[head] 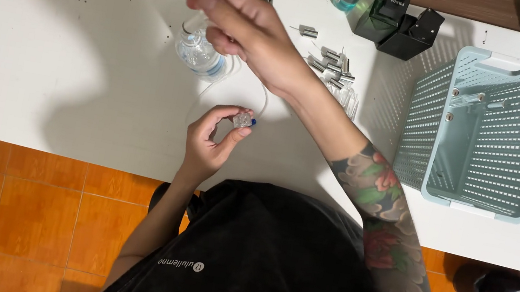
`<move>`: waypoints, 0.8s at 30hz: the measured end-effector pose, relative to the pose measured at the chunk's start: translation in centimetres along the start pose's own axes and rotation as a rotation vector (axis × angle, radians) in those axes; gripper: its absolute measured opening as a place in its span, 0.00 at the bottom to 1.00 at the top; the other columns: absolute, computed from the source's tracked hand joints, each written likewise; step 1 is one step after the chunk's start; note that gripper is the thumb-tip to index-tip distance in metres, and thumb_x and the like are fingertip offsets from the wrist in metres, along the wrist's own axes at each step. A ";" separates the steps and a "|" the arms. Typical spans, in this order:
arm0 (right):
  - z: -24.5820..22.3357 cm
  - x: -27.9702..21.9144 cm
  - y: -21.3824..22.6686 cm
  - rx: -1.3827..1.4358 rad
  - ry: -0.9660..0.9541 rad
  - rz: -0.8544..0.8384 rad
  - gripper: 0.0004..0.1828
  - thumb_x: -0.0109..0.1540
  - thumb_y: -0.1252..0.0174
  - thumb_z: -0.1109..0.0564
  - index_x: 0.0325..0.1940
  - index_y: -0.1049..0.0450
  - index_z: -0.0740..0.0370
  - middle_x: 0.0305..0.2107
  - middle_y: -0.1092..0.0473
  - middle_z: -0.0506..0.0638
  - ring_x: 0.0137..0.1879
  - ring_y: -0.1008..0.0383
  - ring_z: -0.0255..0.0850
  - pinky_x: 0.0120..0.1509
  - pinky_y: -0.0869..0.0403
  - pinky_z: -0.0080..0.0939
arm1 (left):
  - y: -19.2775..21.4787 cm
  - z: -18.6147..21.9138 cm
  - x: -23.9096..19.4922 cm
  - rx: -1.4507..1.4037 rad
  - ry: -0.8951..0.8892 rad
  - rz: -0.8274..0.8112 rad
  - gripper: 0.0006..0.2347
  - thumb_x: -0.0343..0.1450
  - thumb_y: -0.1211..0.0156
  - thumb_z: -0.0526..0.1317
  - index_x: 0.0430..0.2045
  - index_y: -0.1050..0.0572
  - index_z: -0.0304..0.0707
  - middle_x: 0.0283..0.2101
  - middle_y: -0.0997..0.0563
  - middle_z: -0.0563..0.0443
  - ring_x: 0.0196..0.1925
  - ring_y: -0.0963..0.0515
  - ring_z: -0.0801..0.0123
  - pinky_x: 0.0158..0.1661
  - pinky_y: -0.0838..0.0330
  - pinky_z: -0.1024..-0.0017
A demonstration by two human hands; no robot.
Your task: Assembling small perfume sample vials by attaching sprayer heads and using a syringe to handle liquid.
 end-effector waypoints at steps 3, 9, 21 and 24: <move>1.4 1.0 0.4 -0.067 -0.037 0.020 0.16 0.69 0.47 0.50 0.49 0.24 0.65 0.23 0.44 0.40 0.30 0.43 0.29 0.37 0.43 0.28 | 0.3 -0.5 -0.2 -0.031 -0.002 0.028 0.10 0.72 0.36 0.33 0.45 0.26 0.29 0.47 0.16 0.42 0.50 0.15 0.61 0.52 0.23 0.71; -0.1 1.0 -1.3 -0.118 -0.101 0.019 0.15 0.65 0.45 0.46 0.28 0.32 0.54 0.17 0.49 0.39 0.28 0.48 0.28 0.38 0.43 0.30 | 0.3 -1.2 -0.4 -0.041 0.024 0.049 0.11 0.72 0.36 0.35 0.44 0.26 0.29 0.45 0.16 0.41 0.49 0.15 0.61 0.51 0.23 0.70; 1.6 2.0 -0.8 -0.013 0.066 -0.049 0.13 0.68 0.42 0.52 0.50 0.22 0.64 0.20 0.39 0.41 0.30 0.42 0.24 0.39 0.41 0.25 | 0.7 -2.7 -1.0 0.021 -0.068 0.103 0.12 0.73 0.34 0.33 0.48 0.25 0.27 0.46 0.16 0.39 0.49 0.15 0.54 0.51 0.27 0.62; 2.3 2.1 -0.1 -0.083 0.067 -0.028 0.13 0.67 0.41 0.51 0.49 0.21 0.62 0.20 0.36 0.39 0.30 0.37 0.23 0.39 0.39 0.25 | 0.6 -3.2 -1.0 0.015 -0.079 0.098 0.12 0.73 0.35 0.33 0.48 0.26 0.27 0.46 0.16 0.39 0.49 0.15 0.54 0.51 0.27 0.62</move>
Point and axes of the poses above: each hand's wrist, its own x-axis towards the middle knuckle, its own y-axis out of the back of the hand, z = x × y, the point moved 10 cm from there along x, towards the middle knuckle
